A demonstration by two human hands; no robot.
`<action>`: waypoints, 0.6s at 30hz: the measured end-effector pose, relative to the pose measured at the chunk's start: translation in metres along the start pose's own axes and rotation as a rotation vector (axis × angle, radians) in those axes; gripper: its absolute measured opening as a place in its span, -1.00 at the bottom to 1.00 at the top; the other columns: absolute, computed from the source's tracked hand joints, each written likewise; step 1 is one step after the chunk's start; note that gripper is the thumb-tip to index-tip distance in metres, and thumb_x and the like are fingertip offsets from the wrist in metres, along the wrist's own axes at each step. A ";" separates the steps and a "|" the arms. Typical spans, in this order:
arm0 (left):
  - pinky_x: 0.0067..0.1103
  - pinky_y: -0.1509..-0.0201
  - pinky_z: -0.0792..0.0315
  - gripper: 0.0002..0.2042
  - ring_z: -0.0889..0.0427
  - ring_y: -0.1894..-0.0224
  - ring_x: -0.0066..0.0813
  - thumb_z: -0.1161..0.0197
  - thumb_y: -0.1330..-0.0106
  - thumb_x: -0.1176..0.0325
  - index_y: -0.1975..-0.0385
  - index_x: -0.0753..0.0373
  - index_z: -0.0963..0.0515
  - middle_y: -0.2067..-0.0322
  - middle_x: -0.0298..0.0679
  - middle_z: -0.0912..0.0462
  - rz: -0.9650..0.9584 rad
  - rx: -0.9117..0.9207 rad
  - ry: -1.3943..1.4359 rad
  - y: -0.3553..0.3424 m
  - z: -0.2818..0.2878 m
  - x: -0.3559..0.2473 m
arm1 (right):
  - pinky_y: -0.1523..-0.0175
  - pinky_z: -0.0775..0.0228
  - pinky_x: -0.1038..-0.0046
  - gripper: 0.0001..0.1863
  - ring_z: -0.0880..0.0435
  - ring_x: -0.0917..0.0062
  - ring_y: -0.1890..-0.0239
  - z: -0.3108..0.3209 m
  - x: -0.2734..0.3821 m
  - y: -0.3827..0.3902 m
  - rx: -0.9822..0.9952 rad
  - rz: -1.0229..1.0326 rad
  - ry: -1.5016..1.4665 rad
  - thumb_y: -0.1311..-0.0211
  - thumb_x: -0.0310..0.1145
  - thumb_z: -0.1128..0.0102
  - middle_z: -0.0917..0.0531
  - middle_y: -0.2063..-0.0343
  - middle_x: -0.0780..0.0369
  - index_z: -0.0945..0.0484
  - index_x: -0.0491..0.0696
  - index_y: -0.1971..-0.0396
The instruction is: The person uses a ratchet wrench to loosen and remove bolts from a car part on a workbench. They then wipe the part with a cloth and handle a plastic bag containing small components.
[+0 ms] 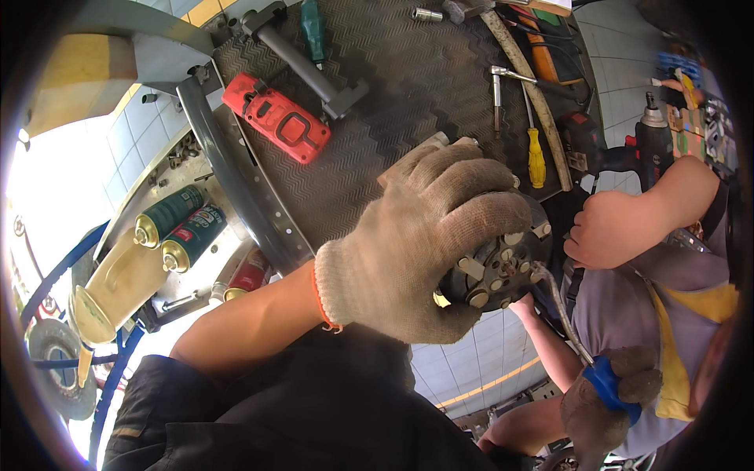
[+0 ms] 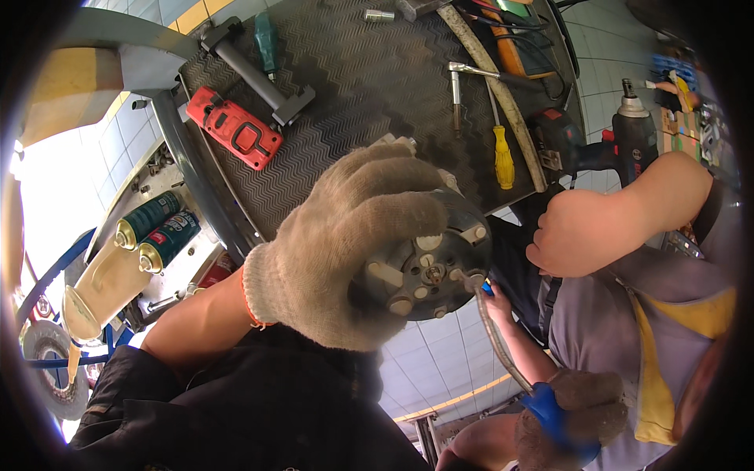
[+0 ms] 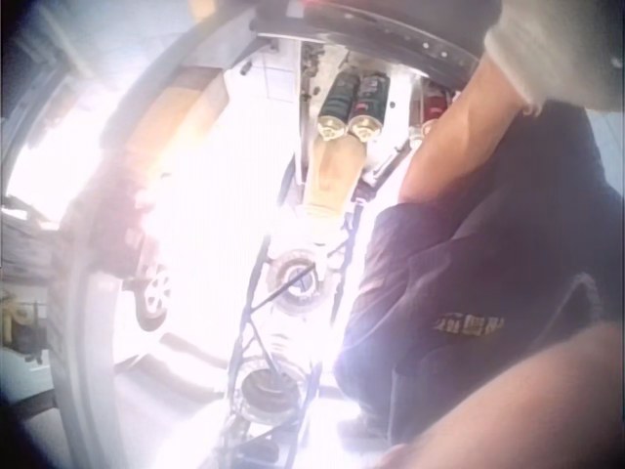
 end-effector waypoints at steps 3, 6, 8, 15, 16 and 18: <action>0.24 -0.65 -0.43 -0.11 -0.65 -0.46 0.30 -0.68 0.17 0.38 -0.38 0.18 -0.61 -0.37 0.07 -0.68 0.006 0.035 -0.018 0.001 0.004 -0.004 | 0.08 -0.58 0.33 -0.33 -0.64 0.48 0.25 -0.004 -0.005 -0.007 -0.002 0.004 -0.044 -0.32 -0.16 -0.45 -0.71 0.03 0.04 -0.55 -0.32 -0.27; 0.27 -0.66 -0.42 -0.10 -0.65 -0.46 0.33 -0.68 0.16 0.38 -0.39 0.19 -0.59 -0.38 0.09 -0.68 0.028 0.049 -0.040 0.000 0.006 -0.006 | 0.07 -0.59 0.32 -0.35 -0.64 0.48 0.24 -0.008 -0.010 -0.013 0.003 0.007 -0.082 -0.35 -0.14 -0.44 -0.71 0.04 0.04 -0.55 -0.31 -0.25; 0.28 -0.66 -0.41 -0.10 -0.64 -0.46 0.34 -0.68 0.16 0.37 -0.39 0.18 -0.59 -0.38 0.10 -0.67 0.031 0.056 -0.028 -0.001 0.006 -0.006 | 0.07 -0.59 0.32 -0.37 -0.64 0.48 0.23 -0.011 -0.014 -0.017 0.002 0.007 -0.106 -0.37 -0.13 -0.44 -0.71 0.05 0.05 -0.55 -0.29 -0.24; 0.30 -0.64 -0.42 -0.11 -0.66 -0.46 0.32 -0.69 0.14 0.33 -0.38 0.21 -0.59 -0.35 0.16 -0.68 0.023 0.064 -0.017 -0.003 0.008 -0.004 | 0.05 -0.59 0.32 -0.41 -0.65 0.47 0.22 -0.016 -0.022 -0.037 0.031 0.021 -0.220 -0.43 -0.08 -0.43 -0.71 0.08 0.07 -0.54 -0.25 -0.20; 0.29 -0.64 -0.43 -0.12 -0.67 -0.46 0.31 -0.69 0.14 0.33 -0.38 0.22 -0.59 -0.35 0.17 -0.69 0.018 0.060 -0.007 -0.003 0.008 -0.004 | 0.05 -0.59 0.32 -0.41 -0.66 0.46 0.21 -0.016 -0.022 -0.042 0.042 0.024 -0.247 -0.44 -0.08 -0.43 -0.71 0.08 0.07 -0.54 -0.25 -0.20; 0.29 -0.63 -0.43 -0.13 -0.69 -0.44 0.29 -0.69 0.12 0.33 -0.37 0.24 -0.60 -0.33 0.18 -0.70 0.011 0.060 0.002 -0.003 0.007 -0.004 | 0.04 -0.59 0.32 -0.42 -0.66 0.46 0.21 -0.015 -0.021 -0.054 0.082 0.034 -0.321 -0.46 -0.07 -0.42 -0.71 0.09 0.08 -0.54 -0.24 -0.18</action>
Point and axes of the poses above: each hand's wrist, its own y-axis away from the middle knuckle, its own z-axis out of the back of the hand, x = y × z, the point moved 2 cm from there along -y, towards the middle knuckle
